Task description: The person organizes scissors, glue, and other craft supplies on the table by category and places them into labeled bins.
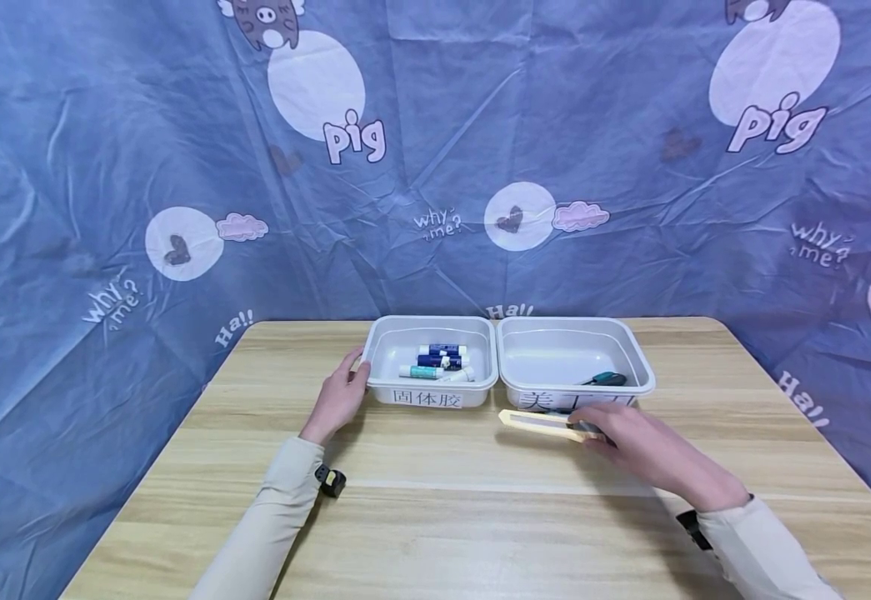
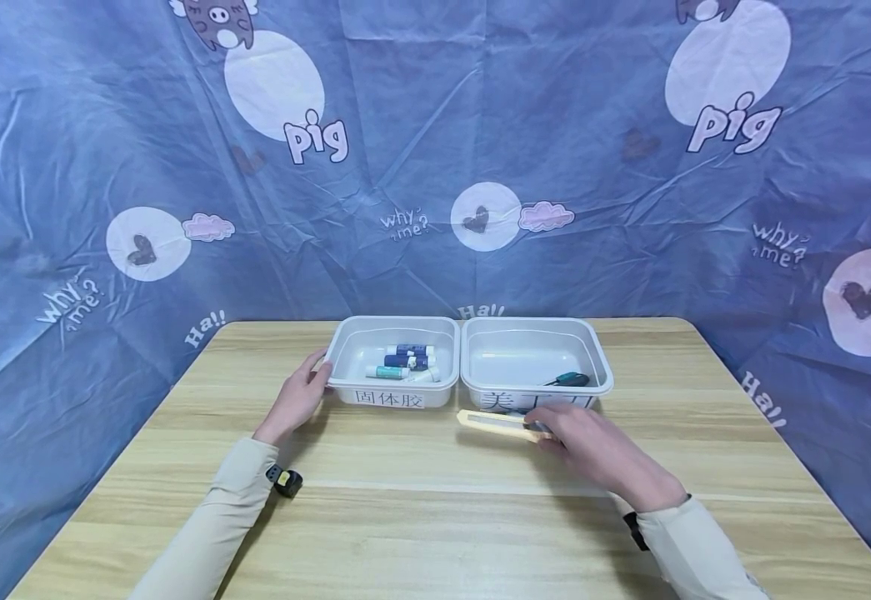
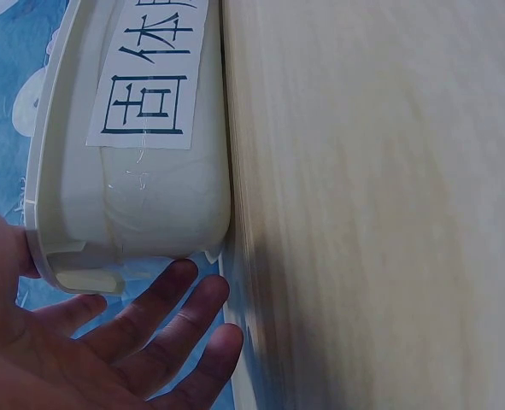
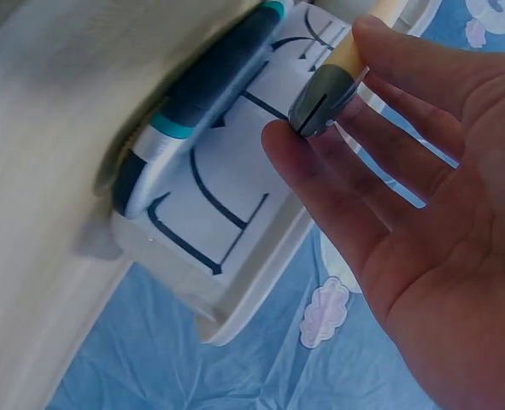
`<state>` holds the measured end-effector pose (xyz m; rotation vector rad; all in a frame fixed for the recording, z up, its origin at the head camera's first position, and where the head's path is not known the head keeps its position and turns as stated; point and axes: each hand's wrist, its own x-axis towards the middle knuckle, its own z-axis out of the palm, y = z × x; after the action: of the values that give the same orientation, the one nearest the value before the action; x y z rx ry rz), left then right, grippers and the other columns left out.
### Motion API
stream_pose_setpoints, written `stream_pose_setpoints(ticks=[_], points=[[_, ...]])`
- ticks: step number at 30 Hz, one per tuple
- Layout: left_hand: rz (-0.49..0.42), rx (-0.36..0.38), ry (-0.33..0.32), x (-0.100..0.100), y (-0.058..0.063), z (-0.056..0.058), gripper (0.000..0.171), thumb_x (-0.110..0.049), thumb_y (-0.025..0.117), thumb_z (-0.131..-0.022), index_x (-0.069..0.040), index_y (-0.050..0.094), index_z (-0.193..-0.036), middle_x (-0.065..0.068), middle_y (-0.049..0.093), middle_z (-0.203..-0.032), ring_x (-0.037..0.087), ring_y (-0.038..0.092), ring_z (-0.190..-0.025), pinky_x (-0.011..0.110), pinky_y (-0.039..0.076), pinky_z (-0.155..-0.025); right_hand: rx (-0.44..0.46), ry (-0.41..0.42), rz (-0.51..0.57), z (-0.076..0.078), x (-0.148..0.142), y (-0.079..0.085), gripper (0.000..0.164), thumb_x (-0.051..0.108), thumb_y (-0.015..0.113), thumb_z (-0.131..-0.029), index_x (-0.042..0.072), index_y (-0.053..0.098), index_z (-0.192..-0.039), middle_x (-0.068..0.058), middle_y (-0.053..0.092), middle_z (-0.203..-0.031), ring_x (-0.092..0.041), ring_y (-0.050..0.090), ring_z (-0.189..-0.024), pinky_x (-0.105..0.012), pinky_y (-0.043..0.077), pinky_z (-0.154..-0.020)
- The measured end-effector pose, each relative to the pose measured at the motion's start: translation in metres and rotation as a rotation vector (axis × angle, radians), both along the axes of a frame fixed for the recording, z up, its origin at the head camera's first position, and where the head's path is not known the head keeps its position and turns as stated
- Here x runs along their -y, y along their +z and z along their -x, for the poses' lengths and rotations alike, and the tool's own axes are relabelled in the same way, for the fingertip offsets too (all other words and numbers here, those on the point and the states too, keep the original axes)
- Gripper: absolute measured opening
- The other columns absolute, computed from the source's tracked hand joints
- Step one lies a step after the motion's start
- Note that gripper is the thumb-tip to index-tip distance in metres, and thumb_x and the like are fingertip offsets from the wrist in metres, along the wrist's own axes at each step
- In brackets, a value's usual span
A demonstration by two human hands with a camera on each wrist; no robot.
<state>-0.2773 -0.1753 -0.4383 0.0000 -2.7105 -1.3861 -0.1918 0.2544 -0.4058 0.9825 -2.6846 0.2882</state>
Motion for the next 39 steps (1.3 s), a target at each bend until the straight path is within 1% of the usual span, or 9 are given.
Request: stream_pose_setpoints(ticks=[7,15,19,24,29,35,39], points=[[0.008,-0.004,0.001,0.0,-0.001,0.001,0.048,-0.04,0.039,-0.104,-0.021,0.041,-0.148,0.013,0.07,-0.1,0.023,0.064,-0.088,0.034,0.047,-0.076,0.016,0.003,0.031,0.006,0.003,0.011,0.032,0.006,0.079,-0.079,0.015,0.068,-0.108,0.005,0.068,-0.104,-0.013,0.064,-0.097,-0.039,0.053,-0.08],[0.016,-0.009,0.012,-0.001,-0.001,0.002,0.048,-0.039,0.039,-0.104,-0.02,0.042,-0.147,0.012,0.069,-0.096,0.022,0.062,-0.084,0.032,0.046,-0.074,-0.015,-0.04,0.071,0.01,0.001,0.022,0.03,0.009,0.079,-0.08,0.015,0.069,-0.108,0.005,0.068,-0.099,-0.009,0.06,-0.086,-0.036,0.051,-0.075],[0.019,-0.009,0.012,-0.001,-0.001,0.002,0.048,-0.039,0.039,-0.104,-0.019,0.042,-0.148,0.012,0.07,-0.097,0.021,0.063,-0.085,0.033,0.046,-0.074,-0.025,-0.048,0.088,0.013,0.0,0.026,0.029,0.008,0.077,-0.081,0.014,0.069,-0.108,0.004,0.068,-0.099,-0.008,0.059,-0.083,-0.035,0.051,-0.073],[0.024,-0.01,0.015,-0.001,-0.002,0.002,0.048,-0.04,0.038,-0.104,-0.02,0.042,-0.148,0.012,0.07,-0.099,0.022,0.063,-0.087,0.035,0.047,-0.077,-0.006,-0.058,0.116,0.016,-0.002,0.031,0.03,0.009,0.076,-0.082,0.015,0.068,-0.111,0.004,0.067,-0.101,-0.005,0.056,-0.079,-0.031,0.049,-0.069],[0.021,-0.001,0.015,-0.001,-0.001,0.002,0.048,-0.041,0.038,-0.104,-0.022,0.042,-0.148,0.013,0.07,-0.102,0.023,0.064,-0.089,0.037,0.048,-0.079,-0.021,-0.045,0.137,0.021,-0.004,0.034,0.032,0.006,0.076,-0.082,0.015,0.068,-0.111,0.004,0.068,-0.102,-0.006,0.058,-0.083,-0.033,0.05,-0.072],[0.015,0.004,0.011,0.0,-0.002,0.003,0.049,-0.041,0.038,-0.104,-0.022,0.041,-0.148,0.013,0.07,-0.104,0.023,0.065,-0.091,0.038,0.048,-0.081,-0.043,-0.026,0.177,0.028,-0.007,0.033,0.031,0.002,0.076,-0.081,0.011,0.068,-0.11,0.0,0.069,-0.105,-0.009,0.063,-0.085,-0.036,0.052,-0.075],[0.012,0.004,0.013,-0.001,-0.003,0.003,0.048,-0.041,0.038,-0.104,-0.022,0.041,-0.148,0.013,0.07,-0.104,0.023,0.065,-0.09,0.037,0.048,-0.08,-0.061,-0.036,0.192,0.032,-0.011,0.032,0.031,0.002,0.076,-0.081,0.01,0.068,-0.11,-0.001,0.07,-0.106,-0.012,0.065,-0.089,-0.037,0.053,-0.076]])
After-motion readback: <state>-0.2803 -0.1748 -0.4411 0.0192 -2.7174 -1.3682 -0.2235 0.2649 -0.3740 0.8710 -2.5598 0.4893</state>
